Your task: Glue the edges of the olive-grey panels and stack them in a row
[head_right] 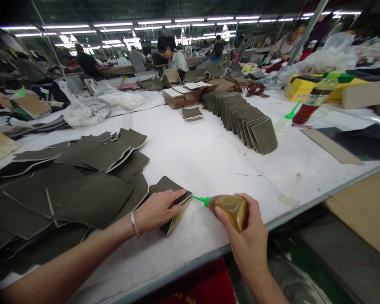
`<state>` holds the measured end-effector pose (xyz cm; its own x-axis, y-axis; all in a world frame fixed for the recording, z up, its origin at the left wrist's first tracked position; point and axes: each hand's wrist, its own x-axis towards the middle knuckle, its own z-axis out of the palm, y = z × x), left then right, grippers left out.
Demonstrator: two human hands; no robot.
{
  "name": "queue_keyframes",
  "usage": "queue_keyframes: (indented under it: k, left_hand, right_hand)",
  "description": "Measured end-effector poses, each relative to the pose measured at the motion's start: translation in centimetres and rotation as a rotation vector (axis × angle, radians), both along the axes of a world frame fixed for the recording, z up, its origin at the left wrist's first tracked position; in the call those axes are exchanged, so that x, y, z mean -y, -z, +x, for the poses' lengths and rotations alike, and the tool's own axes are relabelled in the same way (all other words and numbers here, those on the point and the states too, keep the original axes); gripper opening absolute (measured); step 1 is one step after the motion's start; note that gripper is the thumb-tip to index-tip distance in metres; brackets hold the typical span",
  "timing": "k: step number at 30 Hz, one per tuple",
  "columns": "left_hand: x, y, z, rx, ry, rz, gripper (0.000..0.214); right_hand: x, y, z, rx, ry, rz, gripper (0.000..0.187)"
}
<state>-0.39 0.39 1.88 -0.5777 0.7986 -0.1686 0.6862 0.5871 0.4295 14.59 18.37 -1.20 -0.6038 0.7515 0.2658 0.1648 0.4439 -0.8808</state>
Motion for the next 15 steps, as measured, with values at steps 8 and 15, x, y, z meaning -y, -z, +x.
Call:
queue_keyframes:
  k: [8,15]
  left_hand:
    - [-0.2,0.0,-0.4,0.051,-0.019,0.035,0.054]
    - [0.9,-0.6,-1.8,0.122,-0.248,0.105,0.038]
  right_hand:
    - [0.8,0.2,2.2,0.043,-0.267,-0.578,0.049]
    - [-1.2,-1.7,1.8,-0.157,0.048,-1.342,0.064]
